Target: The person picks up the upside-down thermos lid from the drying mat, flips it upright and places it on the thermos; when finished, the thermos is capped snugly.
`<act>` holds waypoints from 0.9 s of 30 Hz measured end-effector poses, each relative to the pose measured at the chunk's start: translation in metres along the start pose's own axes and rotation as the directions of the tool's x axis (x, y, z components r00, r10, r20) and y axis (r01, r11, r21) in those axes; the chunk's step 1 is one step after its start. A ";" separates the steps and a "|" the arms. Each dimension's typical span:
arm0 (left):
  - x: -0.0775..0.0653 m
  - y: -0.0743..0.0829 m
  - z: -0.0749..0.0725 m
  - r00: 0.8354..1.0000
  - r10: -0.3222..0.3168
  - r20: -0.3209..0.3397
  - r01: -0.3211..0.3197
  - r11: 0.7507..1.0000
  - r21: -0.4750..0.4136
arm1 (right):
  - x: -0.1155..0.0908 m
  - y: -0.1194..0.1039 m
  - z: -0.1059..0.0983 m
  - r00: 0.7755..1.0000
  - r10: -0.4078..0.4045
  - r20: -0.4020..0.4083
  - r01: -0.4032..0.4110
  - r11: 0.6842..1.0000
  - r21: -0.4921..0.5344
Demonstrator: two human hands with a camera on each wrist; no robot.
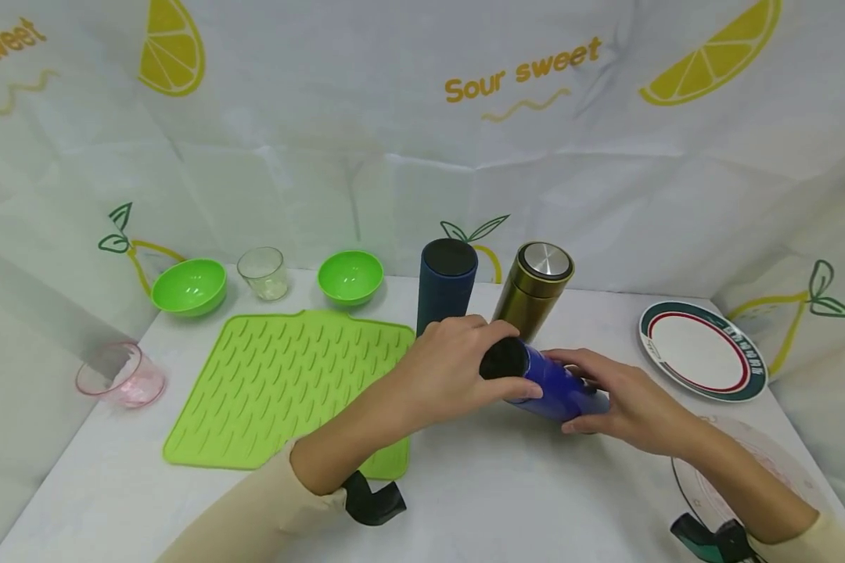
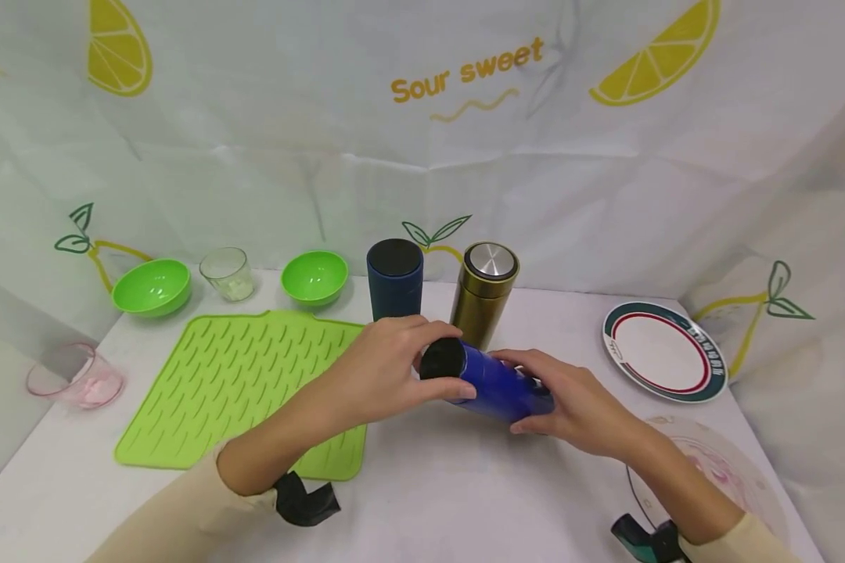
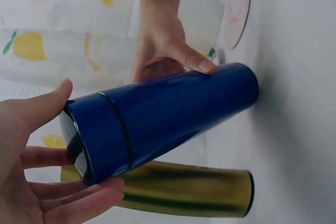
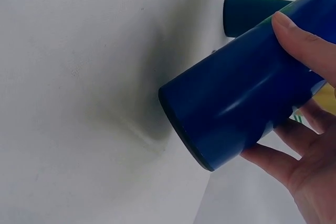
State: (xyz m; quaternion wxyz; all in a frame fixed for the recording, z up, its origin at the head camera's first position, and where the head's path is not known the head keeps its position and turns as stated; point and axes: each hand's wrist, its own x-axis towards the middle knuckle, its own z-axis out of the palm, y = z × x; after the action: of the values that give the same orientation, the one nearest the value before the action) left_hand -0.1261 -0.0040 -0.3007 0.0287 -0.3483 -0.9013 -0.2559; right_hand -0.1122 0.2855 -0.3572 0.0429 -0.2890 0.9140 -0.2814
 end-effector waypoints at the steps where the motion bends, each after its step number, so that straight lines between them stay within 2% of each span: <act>1: 0.001 0.001 0.000 1.000 -0.015 -0.001 0.015 1.000 -0.012 | 0.000 0.000 0.000 1.000 -0.005 -0.001 0.005 1.000 -0.008; 5: 0.003 0.001 0.000 0.999 -0.038 0.000 0.038 0.998 -0.041 | 0.002 -0.001 0.000 1.000 -0.001 0.000 0.001 1.000 -0.012; 8: 0.004 0.000 0.000 1.000 -0.029 0.012 0.029 0.998 -0.056 | 0.002 -0.001 -0.001 1.000 0.008 0.003 -0.008 1.000 0.002; 18: 0.002 -0.004 -0.002 0.994 0.100 0.032 -0.093 0.982 -0.164 | 0.002 0.003 -0.002 1.000 0.000 0.011 0.000 1.000 0.029; 24: 0.003 -0.009 0.000 0.979 0.205 0.010 -0.198 0.957 -0.210 | 0.000 0.003 -0.001 1.000 -0.013 0.010 0.012 0.999 0.047; 27: 0.002 -0.008 0.000 0.972 0.233 0.011 -0.226 0.951 -0.210 | 0.000 0.004 -0.001 1.000 -0.027 0.007 0.026 0.999 0.046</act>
State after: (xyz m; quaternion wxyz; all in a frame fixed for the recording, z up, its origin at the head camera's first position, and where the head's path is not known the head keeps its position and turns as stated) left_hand -0.1333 -0.0077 -0.3039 0.0060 -0.4561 -0.8236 -0.3371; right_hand -0.1141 0.2889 -0.3586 0.0492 -0.3011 0.9033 -0.3017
